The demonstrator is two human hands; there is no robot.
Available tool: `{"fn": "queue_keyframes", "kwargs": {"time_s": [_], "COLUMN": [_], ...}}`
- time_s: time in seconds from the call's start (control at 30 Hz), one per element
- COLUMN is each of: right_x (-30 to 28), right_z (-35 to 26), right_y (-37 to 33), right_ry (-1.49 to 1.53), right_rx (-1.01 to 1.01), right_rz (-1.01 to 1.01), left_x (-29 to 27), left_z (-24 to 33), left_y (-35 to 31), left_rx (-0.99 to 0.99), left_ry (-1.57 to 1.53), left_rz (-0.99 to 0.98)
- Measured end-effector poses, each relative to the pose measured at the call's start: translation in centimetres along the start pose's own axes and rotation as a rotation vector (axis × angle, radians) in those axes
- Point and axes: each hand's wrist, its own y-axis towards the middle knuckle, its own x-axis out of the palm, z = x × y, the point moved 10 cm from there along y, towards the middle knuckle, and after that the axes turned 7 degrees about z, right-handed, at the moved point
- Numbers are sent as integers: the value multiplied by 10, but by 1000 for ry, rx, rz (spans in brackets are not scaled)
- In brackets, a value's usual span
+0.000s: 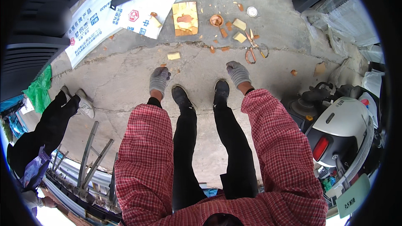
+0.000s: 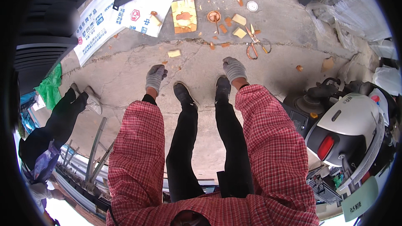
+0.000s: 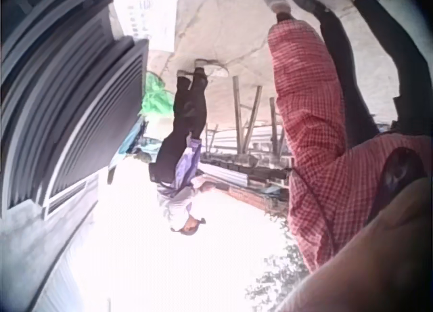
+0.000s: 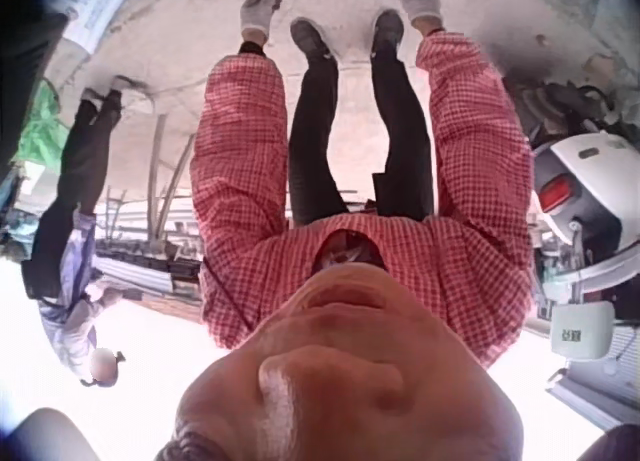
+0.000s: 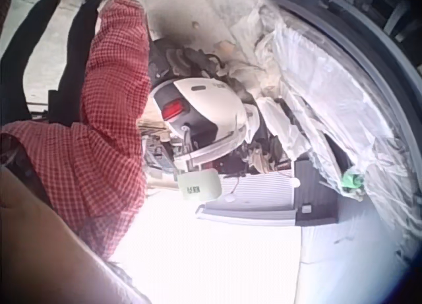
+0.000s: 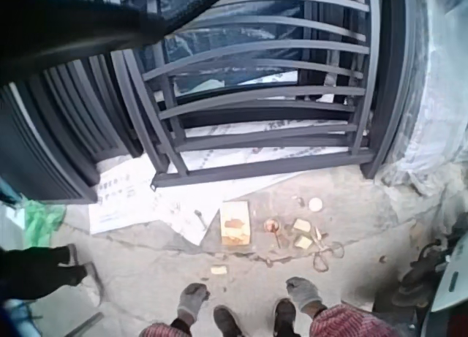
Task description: The person picks up a yellow polishing pad and rubs it along the ornate bars of a black metal gate. They continue polishing the same gate section repeatedly while another person works nearby.
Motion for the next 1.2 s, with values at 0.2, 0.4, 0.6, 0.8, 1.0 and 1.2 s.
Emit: {"fn": "queue_keyframes", "kwargs": {"time_s": [0.2, 0.4, 0.6, 0.8, 1.0, 1.2], "right_x": [83, 119, 131, 140, 138, 97], "right_z": [-45, -33, 8, 34, 46, -80], "right_y": [25, 39, 42, 32, 31, 107], "right_ry": [190, 447, 501, 533, 515, 298], "right_rx": [31, 126, 174, 270, 280, -11], "right_rz": [-5, -22, -17, -65, -29, 107], "left_x": [38, 83, 109, 146, 144, 27], "left_z": [19, 25, 27, 14, 14, 23], "left_y": [69, 145, 185, 207, 146, 76], "left_rx": [141, -12, -30, 89, 44, 168], "left_ry": [-3, 139, 369, 153, -470, -751], "left_rz": [26, 208, 364, 88, -272, -114]}}
